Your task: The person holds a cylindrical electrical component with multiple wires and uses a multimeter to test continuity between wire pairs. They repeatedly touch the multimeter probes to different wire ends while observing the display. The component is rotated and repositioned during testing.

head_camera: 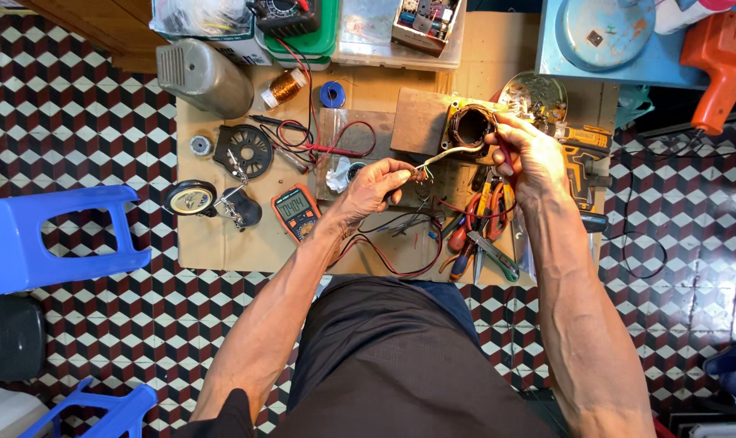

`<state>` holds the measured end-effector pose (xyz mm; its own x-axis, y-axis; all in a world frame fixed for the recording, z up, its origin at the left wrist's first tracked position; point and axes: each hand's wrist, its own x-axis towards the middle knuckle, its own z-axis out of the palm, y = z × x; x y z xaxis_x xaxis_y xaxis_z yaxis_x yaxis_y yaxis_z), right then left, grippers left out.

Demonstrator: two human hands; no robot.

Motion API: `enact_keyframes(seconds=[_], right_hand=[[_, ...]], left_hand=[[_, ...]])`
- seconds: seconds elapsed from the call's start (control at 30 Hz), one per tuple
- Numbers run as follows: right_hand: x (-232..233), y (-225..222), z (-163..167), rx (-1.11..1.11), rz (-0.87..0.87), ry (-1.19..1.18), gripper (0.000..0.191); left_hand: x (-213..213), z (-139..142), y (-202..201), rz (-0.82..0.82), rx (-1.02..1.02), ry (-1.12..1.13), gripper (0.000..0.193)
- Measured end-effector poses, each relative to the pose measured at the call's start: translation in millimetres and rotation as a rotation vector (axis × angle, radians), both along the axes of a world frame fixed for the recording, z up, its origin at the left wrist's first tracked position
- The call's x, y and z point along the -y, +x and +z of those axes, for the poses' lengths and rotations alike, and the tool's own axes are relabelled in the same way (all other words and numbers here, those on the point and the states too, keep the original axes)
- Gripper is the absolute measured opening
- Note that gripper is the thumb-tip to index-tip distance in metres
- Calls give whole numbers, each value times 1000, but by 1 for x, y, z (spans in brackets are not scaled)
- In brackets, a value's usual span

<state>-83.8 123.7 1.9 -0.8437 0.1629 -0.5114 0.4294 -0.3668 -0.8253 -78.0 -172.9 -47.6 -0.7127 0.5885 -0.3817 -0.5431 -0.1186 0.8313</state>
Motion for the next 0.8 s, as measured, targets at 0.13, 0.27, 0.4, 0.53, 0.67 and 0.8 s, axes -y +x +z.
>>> enact_keyframes(seconds=[0.13,0.27,0.4,0.53,0.67,0.8], right_hand=[[-2,-1,1,4,4,-7,37],[-1,-5,7,14,24,-2,37],[0,-9,13,30,38,-2,39],[1,-11,17,30,39,-33,40],[-3,-13,17,47,36,-25,38],[-12,-14,11,51,37,-61,37]], left_hand=[[1,10,2,-13,-6,-26,29],[0,6,-1,2,-50,-33,28],[-2,-7,-9,18,-133,-57,27],[-3,-12,-10,30,-142,-69,27],[-7,-6,-9,58,-101,-69,27],[-13,1,-5,74,-91,-64,27]])
